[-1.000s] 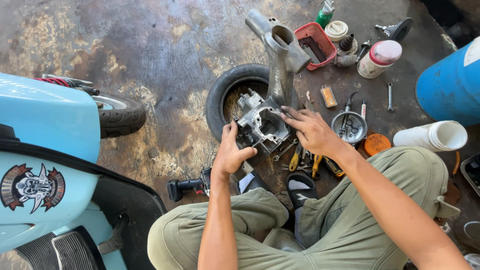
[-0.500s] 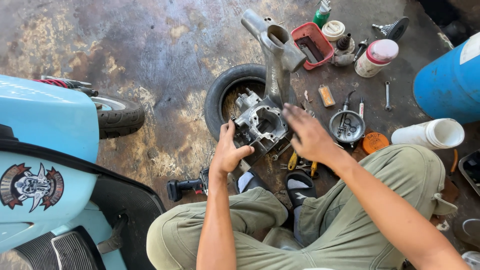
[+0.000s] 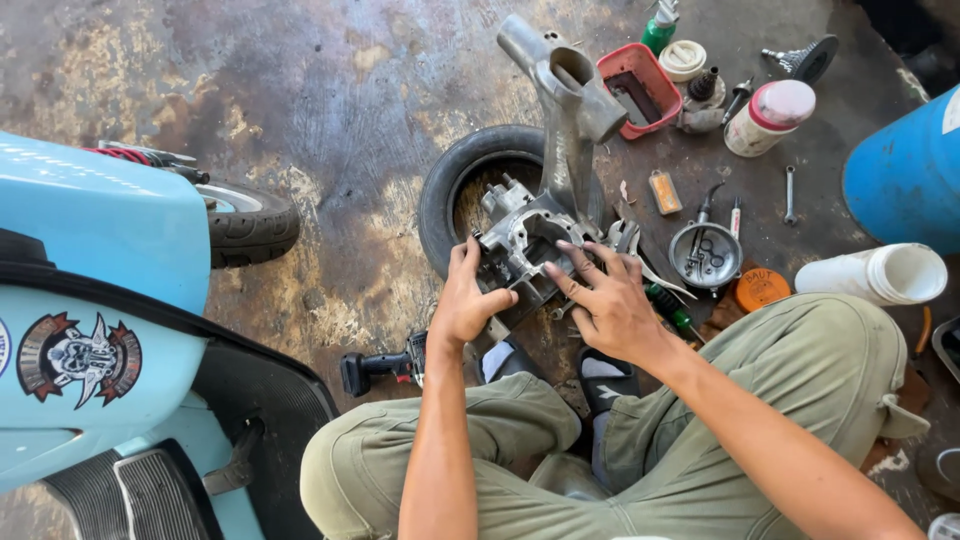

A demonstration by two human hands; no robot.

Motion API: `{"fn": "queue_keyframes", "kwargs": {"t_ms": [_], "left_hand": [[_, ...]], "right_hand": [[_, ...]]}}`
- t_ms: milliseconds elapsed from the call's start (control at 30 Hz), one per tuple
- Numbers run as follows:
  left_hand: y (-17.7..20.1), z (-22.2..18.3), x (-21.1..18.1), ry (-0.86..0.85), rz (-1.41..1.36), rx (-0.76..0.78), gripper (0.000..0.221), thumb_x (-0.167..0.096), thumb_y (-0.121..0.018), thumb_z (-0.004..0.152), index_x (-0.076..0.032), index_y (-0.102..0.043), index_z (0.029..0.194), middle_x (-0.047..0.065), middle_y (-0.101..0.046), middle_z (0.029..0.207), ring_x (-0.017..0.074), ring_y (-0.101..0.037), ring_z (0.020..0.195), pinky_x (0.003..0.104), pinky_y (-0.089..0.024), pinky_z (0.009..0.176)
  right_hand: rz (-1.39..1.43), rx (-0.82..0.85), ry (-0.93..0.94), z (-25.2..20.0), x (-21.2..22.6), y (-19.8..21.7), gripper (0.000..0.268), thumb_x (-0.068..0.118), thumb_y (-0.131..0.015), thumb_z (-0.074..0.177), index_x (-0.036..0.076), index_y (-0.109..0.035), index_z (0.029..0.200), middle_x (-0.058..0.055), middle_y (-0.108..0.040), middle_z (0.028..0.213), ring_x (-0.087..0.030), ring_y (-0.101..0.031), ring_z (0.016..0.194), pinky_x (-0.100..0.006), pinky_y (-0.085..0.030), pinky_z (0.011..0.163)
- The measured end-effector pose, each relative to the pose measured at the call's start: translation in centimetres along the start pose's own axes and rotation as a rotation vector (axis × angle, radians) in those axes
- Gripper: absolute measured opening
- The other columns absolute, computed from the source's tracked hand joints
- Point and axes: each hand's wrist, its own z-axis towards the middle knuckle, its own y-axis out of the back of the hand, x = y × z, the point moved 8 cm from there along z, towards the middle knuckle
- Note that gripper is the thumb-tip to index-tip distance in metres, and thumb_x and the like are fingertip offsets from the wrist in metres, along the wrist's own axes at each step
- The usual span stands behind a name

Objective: Inspecting and cleaning a motorcycle engine crankcase using a cloth

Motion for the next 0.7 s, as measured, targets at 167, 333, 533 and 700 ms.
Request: {"fn": "queue_keyframes", "kwargs": {"t_ms": [167, 333, 533, 700], "left_hand": [[0.2, -0.2, -1.0, 0.013, 0.014, 0.002, 0.123, -0.046, -0.076, 0.054, 0.003, -0.028, 0.156, 0.022, -0.042, 0.143, 0.0429, -0.047, 0.135, 0.053, -0.043, 0.106], [0.2, -0.6, -1.3, 0.021, -0.004, 0.005, 0.125, -0.046, -0.076, 0.054, 0.004, -0.027, 0.158, 0.021, -0.040, 0.144, 0.0441, -0.045, 0.136, 0.055, -0.044, 0.104], [0.0, -0.5, -0.6, 0.039, 0.047, 0.019, 0.124, -0.046, -0.077, 0.055, 0.004, -0.027, 0.156, 0.021, -0.039, 0.145, 0.0427, -0.043, 0.138, 0.054, -0.043, 0.107], [0.1, -0.5, -0.6, 0.021, 0.042, 0.010, 0.123, -0.046, -0.077, 0.054, 0.005, -0.028, 0.155, 0.021, -0.040, 0.144, 0.0423, -0.043, 0.139, 0.053, -0.044, 0.107]], "right_hand": [[0.033, -0.036, 0.016, 1.1, 1.0, 0.0, 0.071, 0.009, -0.055, 0.076, 0.024, -0.059, 0.146, -0.005, -0.057, 0.151, -0.031, -0.048, 0.137, -0.046, -0.029, 0.102], [0.012, -0.046, 0.057, 1.5, 1.9, -0.1, 0.072, 0.008, -0.056, 0.071, 0.024, -0.062, 0.141, -0.004, -0.057, 0.151, -0.029, -0.046, 0.139, -0.045, -0.027, 0.103], [-0.002, 0.044, 0.056, 1.9, 1.0, -1.4, 0.076, 0.009, -0.058, 0.071, 0.029, -0.058, 0.144, -0.002, -0.050, 0.158, -0.028, -0.040, 0.142, -0.048, -0.025, 0.105], [0.082, 0.276, -0.003, 2.5, 0.1, -3.1, 0.082, 0.007, -0.055, 0.073, 0.033, -0.050, 0.151, -0.003, -0.032, 0.169, -0.032, -0.035, 0.144, -0.051, -0.028, 0.101]]}}
